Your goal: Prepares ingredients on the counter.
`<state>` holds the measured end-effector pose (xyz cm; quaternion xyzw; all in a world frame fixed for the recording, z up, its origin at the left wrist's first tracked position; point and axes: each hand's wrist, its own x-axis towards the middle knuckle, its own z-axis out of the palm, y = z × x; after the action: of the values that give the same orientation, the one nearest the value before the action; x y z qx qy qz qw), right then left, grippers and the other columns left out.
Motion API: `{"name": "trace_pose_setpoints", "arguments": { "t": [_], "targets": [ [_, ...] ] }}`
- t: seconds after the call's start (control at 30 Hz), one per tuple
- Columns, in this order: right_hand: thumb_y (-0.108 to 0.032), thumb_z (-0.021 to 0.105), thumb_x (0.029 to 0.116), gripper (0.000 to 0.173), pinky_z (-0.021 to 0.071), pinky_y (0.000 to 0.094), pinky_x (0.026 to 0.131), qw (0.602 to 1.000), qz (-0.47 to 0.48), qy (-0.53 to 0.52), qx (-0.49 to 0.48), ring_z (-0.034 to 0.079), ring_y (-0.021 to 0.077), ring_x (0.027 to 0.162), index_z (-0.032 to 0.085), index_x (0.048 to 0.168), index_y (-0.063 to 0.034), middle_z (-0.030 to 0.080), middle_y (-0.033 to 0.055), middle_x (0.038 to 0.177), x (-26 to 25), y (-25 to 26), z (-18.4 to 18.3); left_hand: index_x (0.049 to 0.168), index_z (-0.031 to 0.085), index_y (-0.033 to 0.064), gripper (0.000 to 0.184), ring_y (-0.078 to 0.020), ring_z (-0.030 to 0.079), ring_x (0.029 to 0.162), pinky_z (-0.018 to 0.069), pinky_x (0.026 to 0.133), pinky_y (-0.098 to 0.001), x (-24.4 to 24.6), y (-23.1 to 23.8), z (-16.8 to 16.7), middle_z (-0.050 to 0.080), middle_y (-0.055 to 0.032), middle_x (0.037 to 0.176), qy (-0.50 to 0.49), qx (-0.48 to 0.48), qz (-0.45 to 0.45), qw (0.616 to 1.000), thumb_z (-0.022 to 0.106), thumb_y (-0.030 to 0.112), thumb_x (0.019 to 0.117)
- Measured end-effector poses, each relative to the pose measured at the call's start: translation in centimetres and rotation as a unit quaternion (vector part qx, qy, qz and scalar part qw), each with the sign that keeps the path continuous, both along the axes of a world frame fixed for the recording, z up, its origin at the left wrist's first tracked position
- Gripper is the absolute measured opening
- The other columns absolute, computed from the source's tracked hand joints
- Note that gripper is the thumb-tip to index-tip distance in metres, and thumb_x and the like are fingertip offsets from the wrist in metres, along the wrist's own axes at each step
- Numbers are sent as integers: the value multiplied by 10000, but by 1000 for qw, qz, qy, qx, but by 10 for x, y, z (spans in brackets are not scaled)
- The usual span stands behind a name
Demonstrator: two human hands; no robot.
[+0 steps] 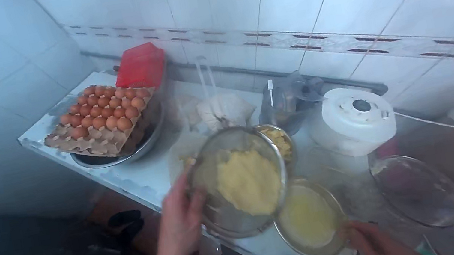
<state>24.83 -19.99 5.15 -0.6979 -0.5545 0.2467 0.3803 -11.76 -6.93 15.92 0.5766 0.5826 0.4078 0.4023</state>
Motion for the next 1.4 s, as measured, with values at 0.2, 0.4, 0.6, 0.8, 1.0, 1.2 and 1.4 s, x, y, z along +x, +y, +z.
{"name": "trace_pose_setpoints", "arguments": {
  "t": [0.2, 0.4, 0.6, 0.8, 1.0, 1.2, 1.4],
  "targets": [
    [-67, 580, 1008, 178, 658, 323, 683, 992, 53, 114, 28, 749, 144, 788, 704, 1134, -51, 764, 31, 970, -35, 43, 23, 1438, 537, 204, 428, -127, 688, 521, 592, 459, -361, -62, 26, 58, 751, 23, 762, 321, 191, 105, 922, 497, 176, 1013],
    [-139, 600, 1014, 203, 674, 330, 701, 981, 116, 137, 76, 757, 151, 828, 687, 1183, -68, 763, 7, 1051, -75, 103, 36, 1475, 564, 225, 510, -250, 586, 470, 493, 441, -448, -69, 52, 3, 638, -74, 657, 477, 319, 25, 819, 526, 84, 986],
    [-184, 610, 1017, 315, 679, 344, 707, 973, 145, 174, 34, 767, 188, 797, 607, 1315, -83, 775, 17, 992, -101, 156, 57, 1470, 574, 238, 548, -253, 568, 463, 455, 414, -416, -71, 65, -15, 615, -83, 678, 507, 316, 29, 801, 601, 67, 950],
    [-152, 634, 1012, 430, 671, 415, 766, 938, 172, 298, -32, 772, 283, 835, 536, 1421, -63, 771, 131, 1030, -128, 192, 66, 1471, 576, 266, 514, -231, 573, 487, 437, 405, -379, -76, 70, -7, 664, -103, 797, 509, 391, 32, 766, 566, 89, 989],
    [-441, 413, 1101, 492, 626, 437, 732, 828, 144, 536, -75, 741, 341, 879, 418, 1495, -147, 703, 236, 1158, -157, 230, 86, 1437, 601, 315, 504, -205, 597, 509, 460, 419, -344, -69, 54, -27, 712, -167, 1150, 489, 458, -20, 743, 568, 109, 978],
    [-177, 450, 1088, 297, 640, 458, 769, 830, 145, 539, -18, 751, 314, 854, 655, 1047, 34, 736, 227, 981, -163, 237, 76, 1387, 637, 342, 406, -173, 630, 638, 465, 519, -316, -67, 20, -50, 726, -83, 1227, 471, 478, 6, 741, 629, 274, 986],
    [-154, 462, 1075, 311, 633, 429, 726, 848, 68, 523, -51, 740, 298, 803, 670, 1045, 75, 742, 238, 954, -143, 237, 26, 1354, 664, 294, 509, -186, 630, 1223, 455, 1094, -508, -88, 5, -81, 677, 10, 1345, 309, 384, 7, 870, 399, 574, 1022]
  ]
}}
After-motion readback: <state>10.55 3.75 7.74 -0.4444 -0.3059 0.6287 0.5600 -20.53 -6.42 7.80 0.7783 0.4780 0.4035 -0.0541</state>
